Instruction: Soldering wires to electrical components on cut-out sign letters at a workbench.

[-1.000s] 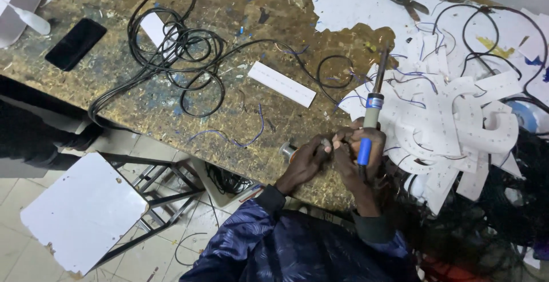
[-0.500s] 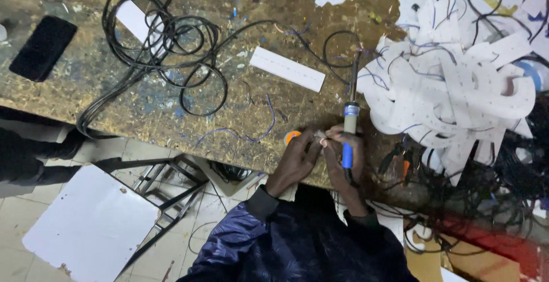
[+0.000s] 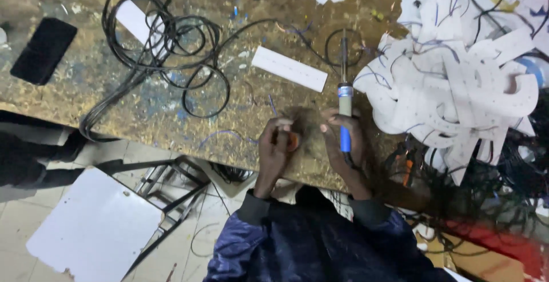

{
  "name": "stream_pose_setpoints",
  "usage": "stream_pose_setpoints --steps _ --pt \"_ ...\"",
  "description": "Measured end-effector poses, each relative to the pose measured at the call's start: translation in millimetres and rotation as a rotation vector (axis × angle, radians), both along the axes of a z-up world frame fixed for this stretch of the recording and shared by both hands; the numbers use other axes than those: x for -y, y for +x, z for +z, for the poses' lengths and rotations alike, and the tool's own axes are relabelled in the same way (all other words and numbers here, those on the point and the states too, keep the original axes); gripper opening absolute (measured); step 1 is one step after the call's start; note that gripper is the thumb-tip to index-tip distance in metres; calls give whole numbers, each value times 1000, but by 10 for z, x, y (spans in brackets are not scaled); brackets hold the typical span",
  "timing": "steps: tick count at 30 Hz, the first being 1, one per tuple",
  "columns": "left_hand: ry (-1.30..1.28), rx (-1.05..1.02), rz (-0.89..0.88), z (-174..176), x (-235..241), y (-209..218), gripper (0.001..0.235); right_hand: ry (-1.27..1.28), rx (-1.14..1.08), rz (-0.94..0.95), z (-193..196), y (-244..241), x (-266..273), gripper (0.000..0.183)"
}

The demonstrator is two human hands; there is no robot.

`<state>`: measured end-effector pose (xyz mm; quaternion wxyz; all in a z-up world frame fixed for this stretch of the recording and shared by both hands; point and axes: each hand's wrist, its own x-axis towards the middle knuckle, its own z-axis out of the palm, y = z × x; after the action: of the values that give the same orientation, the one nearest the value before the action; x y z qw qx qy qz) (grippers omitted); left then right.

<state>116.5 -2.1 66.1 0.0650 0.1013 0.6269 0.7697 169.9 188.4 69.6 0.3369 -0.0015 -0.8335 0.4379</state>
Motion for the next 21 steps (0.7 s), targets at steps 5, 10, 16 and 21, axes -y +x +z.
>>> stream_pose_setpoints --steps 5,10,16,21 --pt "-106 72 188 -110 120 48 17 92 -51 3 -119 -392 94 31" --pt "-147 13 251 -341 -24 209 20 480 23 80 -136 -842 -82 41" --pt "-118 30 295 -346 -102 220 17 505 -17 104 -809 -1365 -392 47" --pt "-85 73 320 -353 -54 281 19 467 -10 109 -810 -1376 -474 36"
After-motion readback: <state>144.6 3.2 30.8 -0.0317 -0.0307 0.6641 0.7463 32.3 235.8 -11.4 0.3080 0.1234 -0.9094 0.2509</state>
